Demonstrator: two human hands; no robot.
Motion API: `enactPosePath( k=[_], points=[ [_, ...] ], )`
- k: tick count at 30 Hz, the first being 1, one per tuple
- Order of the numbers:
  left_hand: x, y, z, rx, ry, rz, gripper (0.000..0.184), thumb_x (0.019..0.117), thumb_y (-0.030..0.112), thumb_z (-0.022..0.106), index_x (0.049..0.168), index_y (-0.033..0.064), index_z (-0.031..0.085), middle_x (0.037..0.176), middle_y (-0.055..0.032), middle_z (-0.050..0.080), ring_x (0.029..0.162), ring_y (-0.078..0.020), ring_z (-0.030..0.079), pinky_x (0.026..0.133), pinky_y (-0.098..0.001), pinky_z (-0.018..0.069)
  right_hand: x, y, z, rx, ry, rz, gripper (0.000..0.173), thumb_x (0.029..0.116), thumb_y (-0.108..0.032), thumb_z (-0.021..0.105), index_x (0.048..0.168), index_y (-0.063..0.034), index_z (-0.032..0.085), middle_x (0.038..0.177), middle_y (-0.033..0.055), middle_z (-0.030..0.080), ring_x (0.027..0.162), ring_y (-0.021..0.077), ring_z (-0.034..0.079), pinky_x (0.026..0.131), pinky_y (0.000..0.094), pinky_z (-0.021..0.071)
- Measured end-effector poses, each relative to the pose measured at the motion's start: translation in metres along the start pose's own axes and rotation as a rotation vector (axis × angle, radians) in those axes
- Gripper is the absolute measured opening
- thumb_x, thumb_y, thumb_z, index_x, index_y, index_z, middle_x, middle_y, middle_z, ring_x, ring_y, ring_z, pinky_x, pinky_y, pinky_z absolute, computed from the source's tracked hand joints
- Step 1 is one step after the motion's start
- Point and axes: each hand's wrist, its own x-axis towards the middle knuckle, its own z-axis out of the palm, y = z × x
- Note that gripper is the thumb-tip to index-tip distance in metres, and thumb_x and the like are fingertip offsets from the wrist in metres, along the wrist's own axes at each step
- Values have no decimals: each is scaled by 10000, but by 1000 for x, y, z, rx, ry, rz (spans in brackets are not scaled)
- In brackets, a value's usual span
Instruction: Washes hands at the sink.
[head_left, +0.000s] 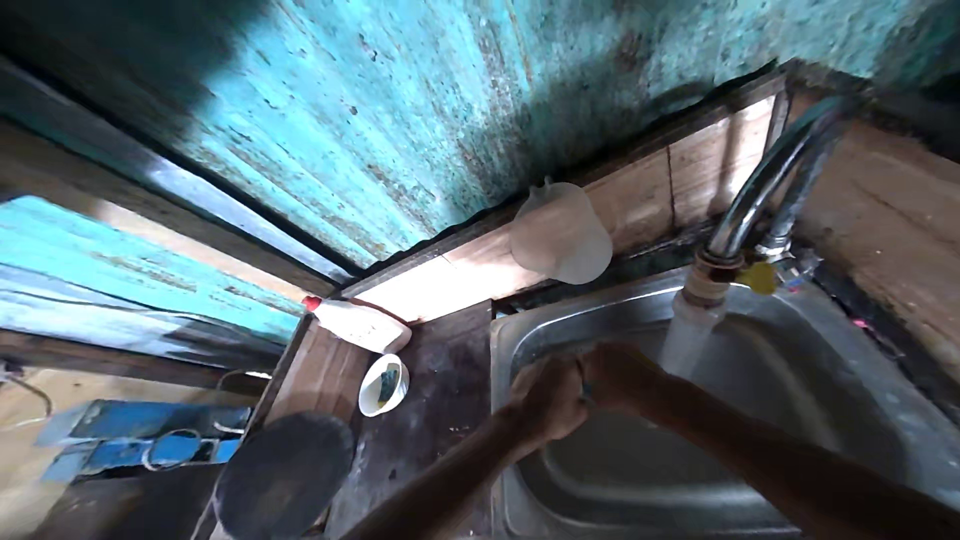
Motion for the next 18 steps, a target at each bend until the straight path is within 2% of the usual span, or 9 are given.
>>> enactPosePath(
  k=[2,4,5,6,7,10,11,15,18],
  points=[
    [-6,-4,2,-260,18,-1,197,949,177,637,1071,27,670,969,-134,671,916,-264,661,813,-481,543,0,2,-4,-131,85,-153,205,977,-90,634,1155,-13,700,1061,200,705,1036,391,676,907,569,529],
    [-10,-1,3,-575,24,-104,189,936,130,685,1104,54,646,870,-57,635,721,-141,607,669,-332,526,0,7,-13,-252,155,-298,251,987,-76,619,1223,-14,679,988,188,715,958,383,694,857,554,539],
    [-14,2,5,-755,7,-178,172,937,97,680,1087,70,601,747,-20,555,554,-95,511,513,-260,451,1,7,-18,-291,158,-343,269,996,-89,609,1248,-19,671,978,183,714,950,381,691,856,550,530],
    [-18,4,8,-956,-18,-242,139,947,65,653,1038,90,552,633,14,462,444,-67,421,412,-214,376,1,6,-22,-322,146,-379,279,1006,-102,597,1265,-22,662,973,180,711,948,378,687,861,550,523],
    [-23,5,10,-1147,-47,-293,121,959,43,623,982,105,522,563,38,397,394,-51,367,371,-190,329,2,5,-25,-337,143,-413,272,1011,-109,591,1258,-23,665,952,175,710,932,373,688,850,547,522],
    [-31,5,14,-1522,-99,-335,201,983,30,546,813,126,502,497,74,344,370,-25,323,358,-166,304,8,3,-28,-343,189,-509,223,1016,-108,576,1192,-22,683,888,168,700,880,367,694,807,543,532],
    [-33,4,17,-1610,-108,-327,224,988,32,526,796,140,488,504,81,345,376,-17,318,361,-159,301,9,2,-29,-344,198,-539,214,1020,-96,562,1183,-16,675,882,175,692,876,374,689,803,546,530],
    [-40,1,24,-1903,-61,-255,246,1030,33,450,821,142,519,548,83,408,394,10,344,368,-124,317,14,-7,-34,-393,227,-606,226,1013,-54,547,1191,11,669,870,178,683,848,372,680,772,537,521],
    [-44,1,25,-2031,-8,-217,258,1041,27,409,837,129,531,563,74,436,394,20,369,368,-108,341,28,-7,-28,-433,370,-692,136,966,-52,620,1074,3,681,759,150,658,734,347,682,679,515,545]
  ],
)
